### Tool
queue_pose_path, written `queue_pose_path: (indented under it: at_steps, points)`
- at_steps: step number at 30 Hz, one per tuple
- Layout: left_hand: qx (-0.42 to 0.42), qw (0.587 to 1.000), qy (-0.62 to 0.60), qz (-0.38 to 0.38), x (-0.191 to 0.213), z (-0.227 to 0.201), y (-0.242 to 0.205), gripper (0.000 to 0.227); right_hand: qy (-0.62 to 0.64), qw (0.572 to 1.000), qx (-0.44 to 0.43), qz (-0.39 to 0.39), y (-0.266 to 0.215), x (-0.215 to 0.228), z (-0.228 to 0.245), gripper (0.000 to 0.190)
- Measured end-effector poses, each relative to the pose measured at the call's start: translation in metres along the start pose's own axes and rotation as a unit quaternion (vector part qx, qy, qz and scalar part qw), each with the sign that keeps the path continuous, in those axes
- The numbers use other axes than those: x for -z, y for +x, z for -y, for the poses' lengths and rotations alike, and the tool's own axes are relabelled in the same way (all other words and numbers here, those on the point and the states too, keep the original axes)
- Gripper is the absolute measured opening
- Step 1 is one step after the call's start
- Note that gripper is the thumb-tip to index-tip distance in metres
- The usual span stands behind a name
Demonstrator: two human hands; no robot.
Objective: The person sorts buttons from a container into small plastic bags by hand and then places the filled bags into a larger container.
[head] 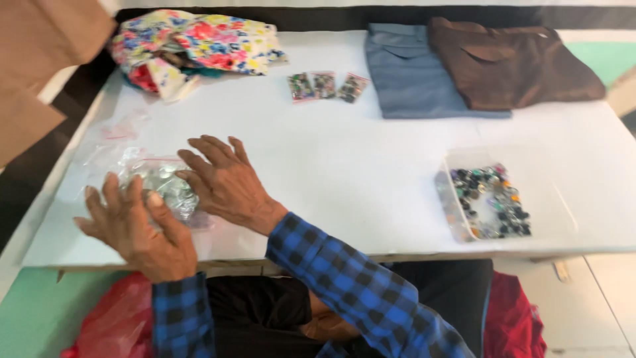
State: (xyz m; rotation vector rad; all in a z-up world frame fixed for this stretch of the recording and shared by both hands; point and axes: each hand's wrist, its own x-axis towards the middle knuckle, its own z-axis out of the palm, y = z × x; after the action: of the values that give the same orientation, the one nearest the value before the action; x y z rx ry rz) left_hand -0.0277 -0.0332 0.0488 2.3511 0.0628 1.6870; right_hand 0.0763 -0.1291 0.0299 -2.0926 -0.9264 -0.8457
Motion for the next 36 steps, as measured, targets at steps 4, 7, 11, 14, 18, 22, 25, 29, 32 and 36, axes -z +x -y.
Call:
queue_pose_path:
  at_steps: [4, 7, 11, 14, 18, 22, 25, 29, 32, 36]
  points:
    - [-0.05, 0.994, -0.096, -0.015, 0.003, -0.066, 0.011, 0.03, 0.014, 1.0, -0.006, -0.023, -0.013, 0.08, 0.0, 0.025]
    - [-0.032, 0.981, -0.19, 0.03, -0.005, -0.119, 0.007, 0.025, -0.045, 0.997, -0.045, 0.036, -0.022, 0.168, -0.005, 0.017]
    - [-0.036, 0.917, -0.364, 0.161, -0.025, -0.195, 0.001, 0.02, -0.113, 0.98, -0.068, 0.147, -0.049, 0.291, -0.046, 0.014]
    - [-0.082, 0.857, -0.456, 0.225, -0.049, -0.248, -0.007, 0.017, -0.135, 0.941, -0.196, 0.242, -0.065, 0.365, -0.079, 0.022]
    - [-0.198, 0.808, -0.458, 0.314, -0.106, -0.303, -0.045, 0.021, -0.197, 0.841, -0.339, 0.373, -0.109, 0.407, -0.148, 0.018]
    - [-0.246, 0.779, -0.412, 0.403, -0.163, -0.333, -0.07, 0.026, -0.198, 0.839, -0.321, 0.394, -0.146, 0.394, -0.192, 0.02]
    - [-0.289, 0.755, -0.269, 0.524, -0.195, -0.343, -0.078, 0.038, -0.216, 0.814, -0.332, 0.424, -0.147, 0.385, -0.192, 0.018]
    - [-0.248, 0.731, -0.276, 0.573, -0.207, -0.349, -0.064, 0.031, -0.181, 0.832, -0.325, 0.412, -0.144, 0.39, -0.188, 0.015]
    - [-0.206, 0.714, -0.298, 0.599, -0.209, -0.351, -0.056, 0.024, -0.136, 0.842, -0.357, 0.382, -0.152, 0.399, -0.202, 0.015]
    - [-0.155, 0.694, -0.365, 0.601, -0.194, -0.355, -0.04, 0.041, 0.044, 0.872, -0.439, 0.211, -0.138, 0.417, -0.192, 0.01]
